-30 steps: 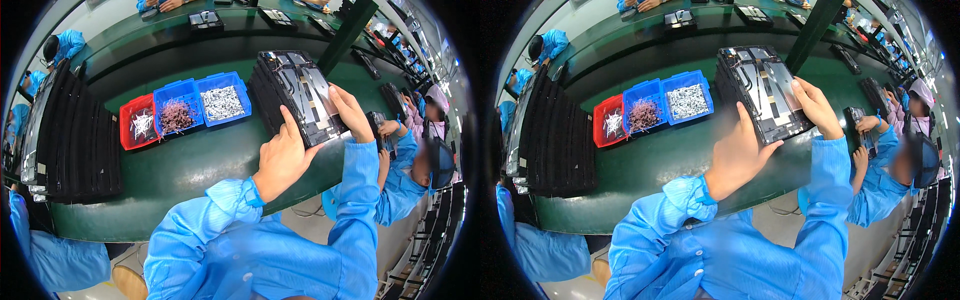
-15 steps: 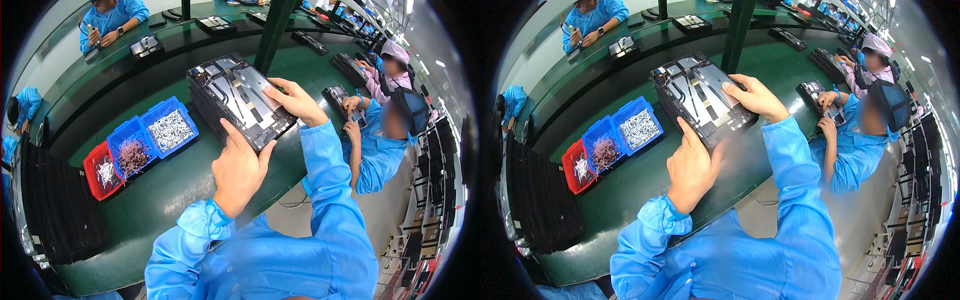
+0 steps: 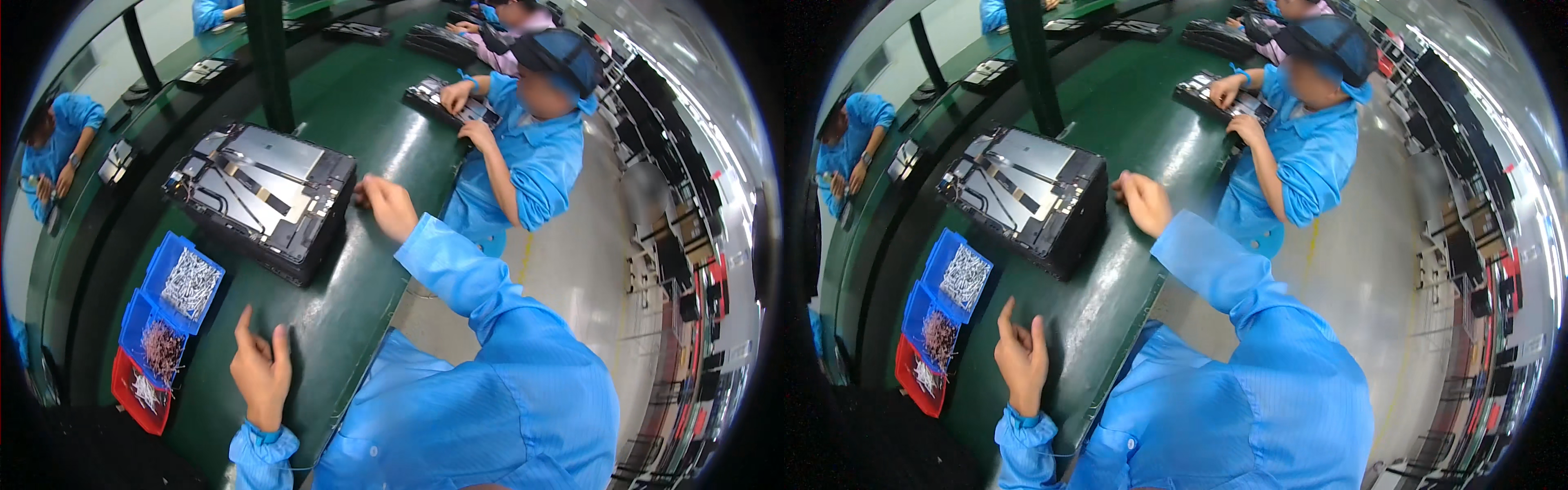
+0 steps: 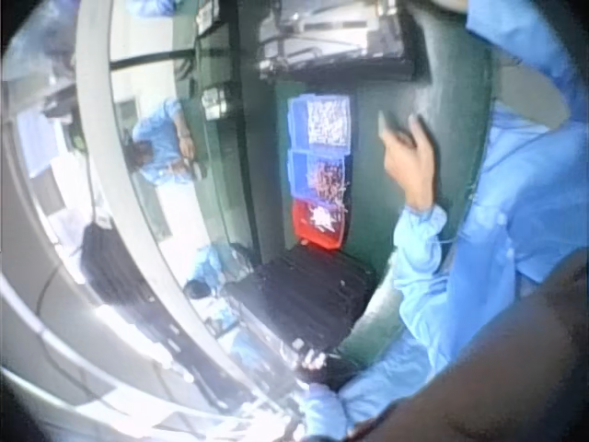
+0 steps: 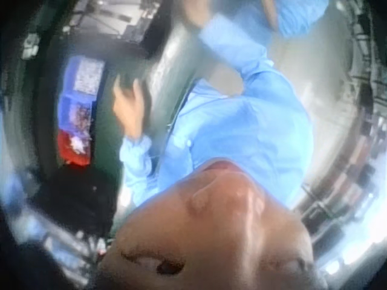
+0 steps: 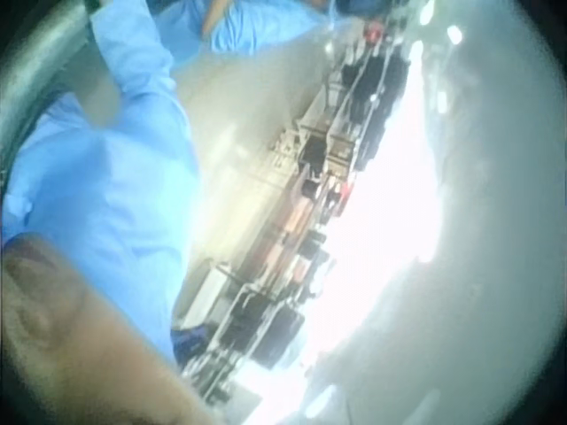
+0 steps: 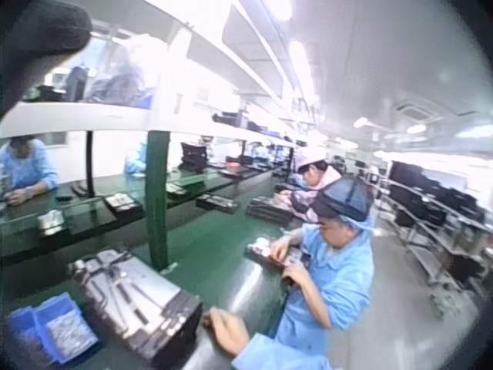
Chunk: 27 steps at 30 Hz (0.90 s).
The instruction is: Assembling the internal components and outer frame of a tablet electronic device on an industrial assembly line.
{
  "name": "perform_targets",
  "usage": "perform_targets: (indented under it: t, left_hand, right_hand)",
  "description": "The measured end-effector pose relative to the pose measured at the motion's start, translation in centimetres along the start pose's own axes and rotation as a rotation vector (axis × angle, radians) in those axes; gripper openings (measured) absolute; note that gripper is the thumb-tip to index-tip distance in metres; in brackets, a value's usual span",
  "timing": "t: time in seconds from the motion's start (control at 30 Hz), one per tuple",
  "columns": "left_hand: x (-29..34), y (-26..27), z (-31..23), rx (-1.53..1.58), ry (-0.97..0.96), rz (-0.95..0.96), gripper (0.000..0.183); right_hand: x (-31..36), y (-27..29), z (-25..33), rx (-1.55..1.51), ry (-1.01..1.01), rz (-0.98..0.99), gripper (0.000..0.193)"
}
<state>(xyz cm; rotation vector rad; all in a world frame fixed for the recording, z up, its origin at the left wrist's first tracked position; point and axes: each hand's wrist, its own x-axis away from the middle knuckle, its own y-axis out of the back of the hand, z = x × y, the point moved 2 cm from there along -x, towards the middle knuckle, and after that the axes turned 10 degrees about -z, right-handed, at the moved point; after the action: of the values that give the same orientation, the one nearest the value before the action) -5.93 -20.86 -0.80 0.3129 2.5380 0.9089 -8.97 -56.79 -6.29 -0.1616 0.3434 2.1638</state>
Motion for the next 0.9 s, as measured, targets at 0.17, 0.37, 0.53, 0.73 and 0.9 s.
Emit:
perform_targets:
  t: [0.17,0.37,0.53,0.73,0.9]
  left_hand:
    - [1.0,0.0,4.0,0.331,0.096,-0.092,0.009]
    - [1.0,-0.3,3.5,0.261,-0.002,-0.043,0.004]
    - [0.8,-0.2,3.3,0.201,-0.066,-0.022,0.003]
    - [0.4,-0.7,3.3,0.202,-0.049,-0.027,0.004]
    - [0.4,-0.7,2.8,0.125,-0.12,0.013,0.006]
  right_hand:
    - [6.1,3.5,2.2,0.323,0.363,-0.091,0.026]
    - [7.6,2.9,2.3,0.469,0.48,-0.235,0.018]
    - [7.4,2.5,1.6,0.46,0.497,-0.273,0.02]
    - [7.1,2.9,1.9,0.405,0.42,-0.272,0.02]
    - [7.2,3.2,1.7,0.375,0.41,-0.272,0.02]
